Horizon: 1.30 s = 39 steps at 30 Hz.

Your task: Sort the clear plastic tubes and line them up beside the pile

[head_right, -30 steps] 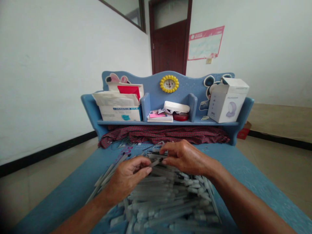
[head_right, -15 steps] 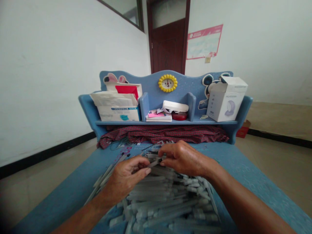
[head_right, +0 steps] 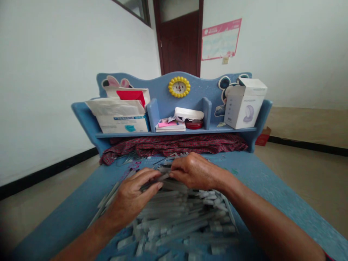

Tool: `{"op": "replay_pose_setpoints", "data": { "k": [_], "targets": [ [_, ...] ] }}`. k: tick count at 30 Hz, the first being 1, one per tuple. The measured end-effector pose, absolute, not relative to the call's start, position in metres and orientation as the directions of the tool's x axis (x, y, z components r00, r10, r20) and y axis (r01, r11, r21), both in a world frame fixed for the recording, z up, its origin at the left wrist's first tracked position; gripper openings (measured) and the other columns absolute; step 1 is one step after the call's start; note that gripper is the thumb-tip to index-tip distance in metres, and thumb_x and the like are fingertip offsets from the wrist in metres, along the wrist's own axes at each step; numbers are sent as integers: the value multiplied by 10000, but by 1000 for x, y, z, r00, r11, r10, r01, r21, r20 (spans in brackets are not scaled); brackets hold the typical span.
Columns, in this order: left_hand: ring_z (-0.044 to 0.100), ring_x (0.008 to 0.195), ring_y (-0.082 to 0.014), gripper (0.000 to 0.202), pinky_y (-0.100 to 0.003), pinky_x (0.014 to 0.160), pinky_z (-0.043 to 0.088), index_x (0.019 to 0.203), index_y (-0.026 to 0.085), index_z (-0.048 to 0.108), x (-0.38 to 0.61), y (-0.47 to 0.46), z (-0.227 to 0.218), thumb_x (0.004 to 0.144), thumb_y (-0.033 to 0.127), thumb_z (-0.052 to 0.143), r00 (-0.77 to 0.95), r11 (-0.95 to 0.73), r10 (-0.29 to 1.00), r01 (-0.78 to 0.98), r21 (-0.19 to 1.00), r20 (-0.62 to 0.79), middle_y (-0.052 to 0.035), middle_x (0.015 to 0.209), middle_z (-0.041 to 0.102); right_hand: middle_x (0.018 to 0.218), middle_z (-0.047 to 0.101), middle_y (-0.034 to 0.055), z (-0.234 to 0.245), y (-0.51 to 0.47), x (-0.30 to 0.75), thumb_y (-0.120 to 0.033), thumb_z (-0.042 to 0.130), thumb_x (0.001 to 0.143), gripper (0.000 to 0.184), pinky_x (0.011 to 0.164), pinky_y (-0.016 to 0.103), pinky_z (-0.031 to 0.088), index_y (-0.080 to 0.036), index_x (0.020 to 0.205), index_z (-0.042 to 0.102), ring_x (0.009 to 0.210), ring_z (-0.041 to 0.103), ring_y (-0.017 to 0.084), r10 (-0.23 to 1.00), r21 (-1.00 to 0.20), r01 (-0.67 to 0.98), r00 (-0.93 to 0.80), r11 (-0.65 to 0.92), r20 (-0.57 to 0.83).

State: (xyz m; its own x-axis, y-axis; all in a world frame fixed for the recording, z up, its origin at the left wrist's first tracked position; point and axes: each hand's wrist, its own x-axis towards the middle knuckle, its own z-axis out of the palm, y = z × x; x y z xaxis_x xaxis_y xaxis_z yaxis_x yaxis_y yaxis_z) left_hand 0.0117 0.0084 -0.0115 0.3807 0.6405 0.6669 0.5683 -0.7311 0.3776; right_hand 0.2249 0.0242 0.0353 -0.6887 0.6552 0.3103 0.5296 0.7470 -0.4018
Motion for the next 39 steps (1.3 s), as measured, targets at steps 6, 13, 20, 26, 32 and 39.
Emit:
{"op": "replay_pose_setpoints", "data": {
  "k": [6,13,20,26,32,39],
  "targets": [
    [628,901,-166,222,-271,817,504,1033,163,620,12,9,-6,866,213,482,463,-747,632,578,329,621,-55,975,660,635,517,-23,39,27,229,-196,488,871,188,523,190,280,-123,743,606,556,448,72,631,-375,512,-682,773,369],
    [643,851,-169,148,-268,787,520,948,162,616,10,16,-13,858,207,508,481,-796,499,584,161,720,-55,904,664,630,502,-28,43,29,230,-188,499,861,172,522,198,261,-125,739,602,551,417,70,615,-382,490,-697,784,369],
    [641,714,-158,174,-261,667,530,944,184,578,8,16,-14,825,311,562,446,-737,580,644,205,682,-18,832,657,590,440,-42,44,29,231,-200,490,867,207,514,201,242,-117,704,587,525,377,64,591,-368,468,-706,803,391],
    [655,835,-166,213,-265,775,528,974,202,609,9,21,-12,875,342,483,505,-769,579,599,223,640,-25,920,677,658,514,-17,46,31,236,-193,491,865,167,554,206,266,-127,746,589,586,424,80,600,-355,487,-696,798,394],
    [656,797,-159,169,-263,757,528,885,201,613,9,23,-14,877,320,493,504,-780,541,601,177,674,-20,854,674,622,462,-30,48,30,235,-177,495,859,180,543,210,251,-127,703,568,563,392,76,597,-351,487,-702,800,389],
    [657,762,-189,131,-317,732,532,865,203,584,7,21,-15,854,319,524,491,-772,445,634,44,749,-28,826,658,576,427,-49,48,30,233,-189,486,869,247,526,212,233,-141,628,509,535,351,68,599,-397,462,-713,793,364]
  ]
}}
